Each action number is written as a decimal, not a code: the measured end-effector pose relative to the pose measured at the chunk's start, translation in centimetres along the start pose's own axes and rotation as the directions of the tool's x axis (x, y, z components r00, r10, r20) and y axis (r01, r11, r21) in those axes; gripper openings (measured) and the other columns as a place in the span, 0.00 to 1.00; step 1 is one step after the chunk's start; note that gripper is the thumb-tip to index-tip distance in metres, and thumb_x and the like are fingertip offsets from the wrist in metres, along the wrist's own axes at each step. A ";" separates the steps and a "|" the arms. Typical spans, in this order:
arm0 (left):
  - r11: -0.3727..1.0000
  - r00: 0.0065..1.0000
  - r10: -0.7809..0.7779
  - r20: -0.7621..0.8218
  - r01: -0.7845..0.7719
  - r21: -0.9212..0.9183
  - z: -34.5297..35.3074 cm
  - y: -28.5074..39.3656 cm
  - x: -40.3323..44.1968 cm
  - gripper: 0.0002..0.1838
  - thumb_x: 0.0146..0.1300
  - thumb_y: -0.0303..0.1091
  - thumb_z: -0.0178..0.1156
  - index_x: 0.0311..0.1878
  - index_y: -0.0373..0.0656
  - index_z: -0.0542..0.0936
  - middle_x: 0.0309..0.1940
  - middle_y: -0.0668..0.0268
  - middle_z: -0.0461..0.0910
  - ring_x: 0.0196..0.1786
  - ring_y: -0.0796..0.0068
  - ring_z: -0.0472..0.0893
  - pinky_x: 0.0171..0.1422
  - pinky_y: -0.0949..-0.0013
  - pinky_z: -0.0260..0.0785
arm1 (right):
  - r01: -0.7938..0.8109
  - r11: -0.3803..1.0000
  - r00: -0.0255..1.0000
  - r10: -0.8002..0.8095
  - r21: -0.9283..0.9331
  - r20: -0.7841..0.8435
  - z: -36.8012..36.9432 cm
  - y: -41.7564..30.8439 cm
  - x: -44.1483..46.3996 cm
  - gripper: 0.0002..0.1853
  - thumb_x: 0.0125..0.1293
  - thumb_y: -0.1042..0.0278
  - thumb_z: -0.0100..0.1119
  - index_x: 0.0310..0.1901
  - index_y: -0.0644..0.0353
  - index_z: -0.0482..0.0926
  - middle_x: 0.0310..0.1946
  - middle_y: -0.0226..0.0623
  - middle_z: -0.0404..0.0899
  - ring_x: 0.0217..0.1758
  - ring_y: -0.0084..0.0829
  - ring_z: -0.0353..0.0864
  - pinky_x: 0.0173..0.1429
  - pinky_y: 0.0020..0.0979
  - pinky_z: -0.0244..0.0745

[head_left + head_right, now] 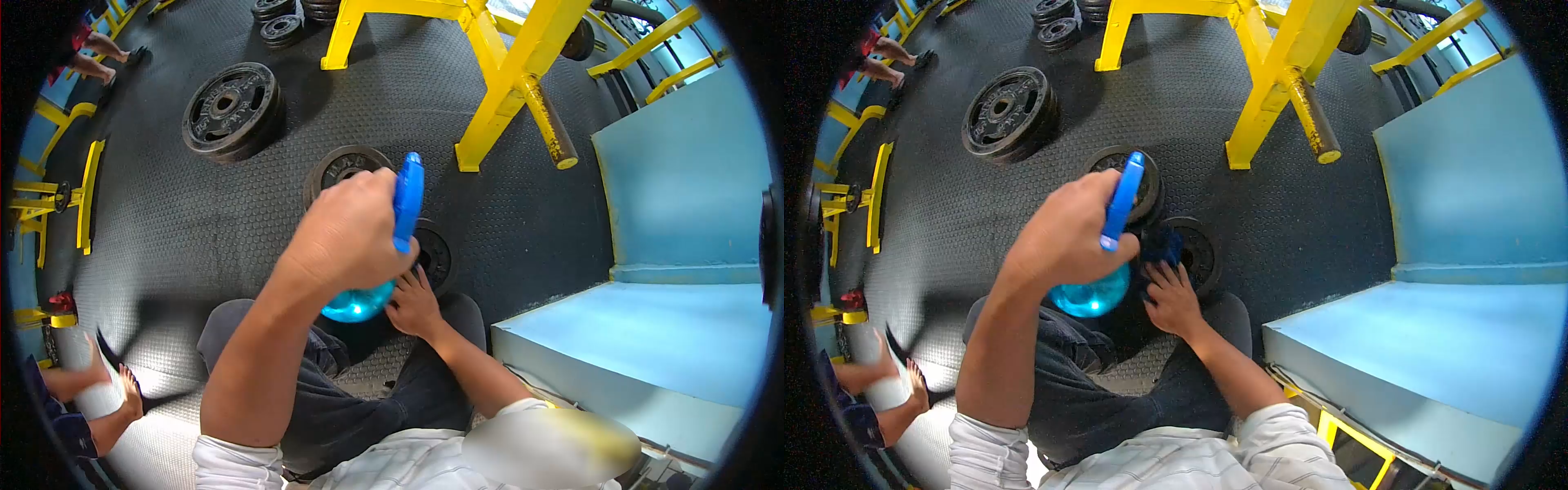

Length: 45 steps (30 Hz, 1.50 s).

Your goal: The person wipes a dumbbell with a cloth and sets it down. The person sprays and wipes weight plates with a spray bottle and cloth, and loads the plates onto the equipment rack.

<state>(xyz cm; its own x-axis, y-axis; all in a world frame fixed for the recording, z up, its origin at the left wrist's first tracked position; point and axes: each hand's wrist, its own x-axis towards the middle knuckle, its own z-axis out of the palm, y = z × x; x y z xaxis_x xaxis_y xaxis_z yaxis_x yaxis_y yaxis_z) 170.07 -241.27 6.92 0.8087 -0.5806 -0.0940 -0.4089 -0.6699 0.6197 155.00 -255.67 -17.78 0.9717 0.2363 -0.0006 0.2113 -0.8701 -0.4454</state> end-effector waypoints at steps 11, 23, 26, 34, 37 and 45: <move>0.991 0.985 0.116 0.130 -0.106 -0.086 1.7 0.5 -0.5 0.19 0.44 0.35 0.64 0.36 0.34 0.72 0.33 0.47 0.76 0.41 0.46 0.77 0.46 0.54 0.71 | -0.518 0.847 0.845 0.483 -0.123 -0.231 -1.4 4.8 4.9 0.22 0.67 0.53 0.48 0.54 0.61 0.70 0.66 0.48 0.62 0.70 0.55 0.56 0.71 0.58 0.49; 0.997 0.993 0.078 0.094 -0.080 0.012 -0.6 -1.0 0.2 0.22 0.40 0.36 0.66 0.39 0.35 0.73 0.35 0.50 0.76 0.42 0.46 0.76 0.47 0.53 0.69 | -0.182 0.974 0.983 0.178 0.134 0.039 0.1 0.3 -4.1 0.12 0.57 0.61 0.59 0.36 0.61 0.76 0.42 0.47 0.79 0.51 0.51 0.76 0.56 0.45 0.70; 0.997 0.997 0.081 0.007 -0.081 -0.009 -1.5 -0.9 -0.2 0.22 0.40 0.36 0.66 0.39 0.36 0.73 0.35 0.50 0.76 0.41 0.46 0.76 0.47 0.54 0.69 | -0.570 0.812 0.806 0.583 0.128 -0.104 -4.3 1.6 -5.3 0.13 0.62 0.59 0.56 0.35 0.62 0.75 0.33 0.44 0.81 0.44 0.47 0.80 0.49 0.43 0.74; 0.979 0.961 0.115 -0.251 -0.152 -0.135 -5.4 -3.0 -0.1 0.24 0.41 0.36 0.64 0.44 0.36 0.76 0.34 0.51 0.78 0.37 0.53 0.78 0.43 0.61 0.71 | -0.681 0.046 0.180 0.978 0.730 0.106 1.1 5.5 -1.2 0.44 0.67 0.49 0.51 0.71 0.69 0.40 0.67 0.58 0.56 0.63 0.49 0.67 0.61 0.38 0.67; 0.979 0.891 0.126 -0.436 -0.184 -0.092 -4.8 -4.9 0.7 0.22 0.42 0.35 0.64 0.42 0.36 0.76 0.34 0.51 0.77 0.37 0.51 0.78 0.43 0.60 0.70 | -0.568 0.079 0.210 0.976 0.819 0.052 -1.0 10.0 0.9 0.32 0.59 0.57 0.56 0.60 0.71 0.66 0.57 0.52 0.71 0.59 0.45 0.71 0.61 0.39 0.65; 0.984 0.981 -0.059 -0.184 0.026 -0.175 -5.4 -5.0 1.6 0.21 0.41 0.37 0.69 0.36 0.33 0.77 0.34 0.47 0.79 0.41 0.47 0.79 0.49 0.56 0.72 | -0.612 0.549 0.752 0.626 0.568 0.205 -4.5 10.1 13.0 0.16 0.57 0.62 0.53 0.43 0.63 0.79 0.38 0.40 0.80 0.41 0.39 0.79 0.49 0.35 0.72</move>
<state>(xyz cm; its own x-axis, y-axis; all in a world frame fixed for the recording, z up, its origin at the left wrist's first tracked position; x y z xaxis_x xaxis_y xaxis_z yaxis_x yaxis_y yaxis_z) 175.67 -236.36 7.84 0.8955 -0.4449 0.0148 -0.3071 -0.5935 0.7440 170.31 -263.37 -18.24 0.8415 -0.2784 -0.4631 -0.5392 -0.3769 -0.7532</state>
